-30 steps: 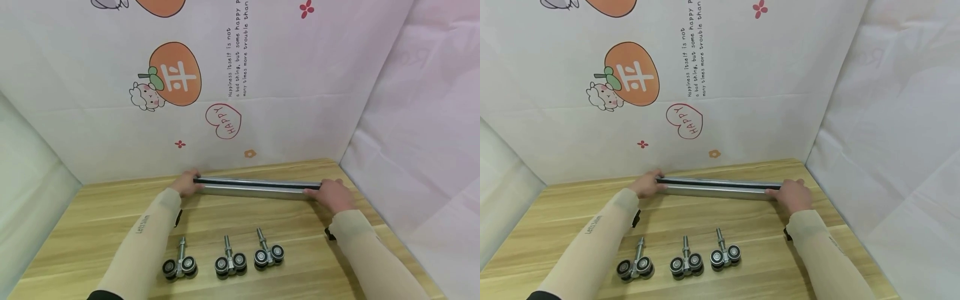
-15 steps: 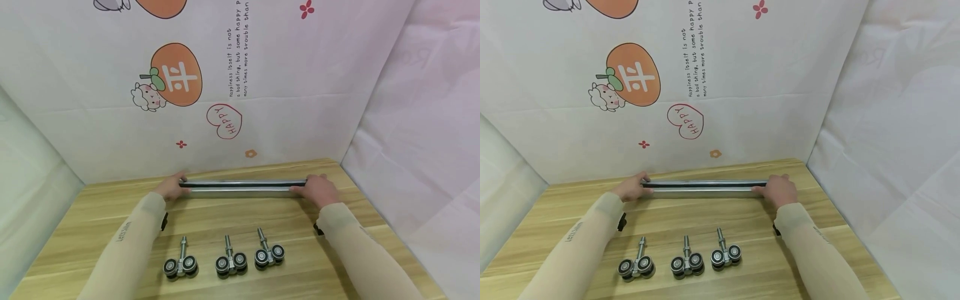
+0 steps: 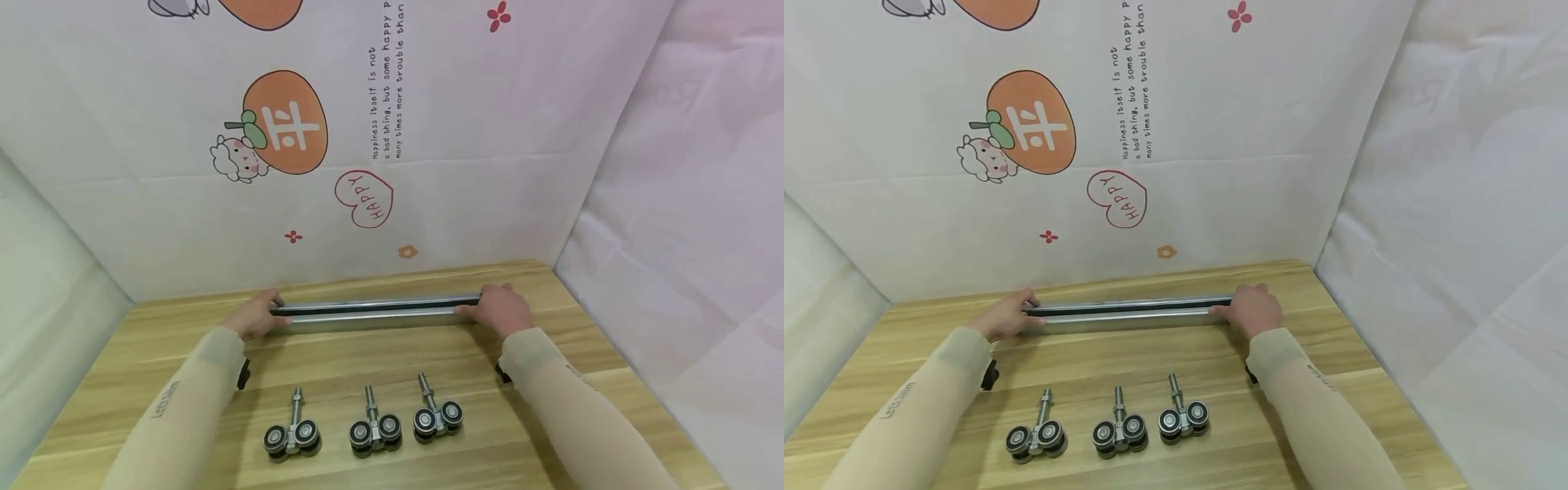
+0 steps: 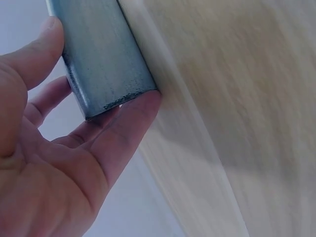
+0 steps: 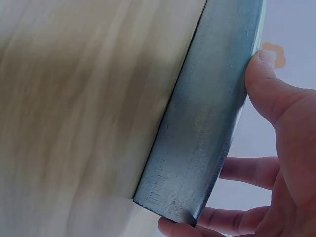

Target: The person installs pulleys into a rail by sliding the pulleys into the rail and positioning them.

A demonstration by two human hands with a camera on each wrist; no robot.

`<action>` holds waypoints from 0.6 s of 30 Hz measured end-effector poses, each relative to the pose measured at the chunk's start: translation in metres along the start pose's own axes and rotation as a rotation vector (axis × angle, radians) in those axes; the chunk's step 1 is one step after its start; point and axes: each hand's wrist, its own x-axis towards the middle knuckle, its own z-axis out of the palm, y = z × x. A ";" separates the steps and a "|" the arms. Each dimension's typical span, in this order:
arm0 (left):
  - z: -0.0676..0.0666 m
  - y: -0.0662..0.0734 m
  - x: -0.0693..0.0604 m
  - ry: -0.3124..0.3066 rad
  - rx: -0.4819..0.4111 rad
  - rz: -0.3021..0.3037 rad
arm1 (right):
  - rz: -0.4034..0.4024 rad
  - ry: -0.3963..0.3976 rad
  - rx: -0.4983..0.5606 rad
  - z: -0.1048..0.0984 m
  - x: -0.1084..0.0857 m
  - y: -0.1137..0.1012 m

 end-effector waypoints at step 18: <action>0.000 -0.011 -0.039 0.025 0.017 -0.017 | -0.035 -0.023 -0.004 -0.001 -0.001 -0.021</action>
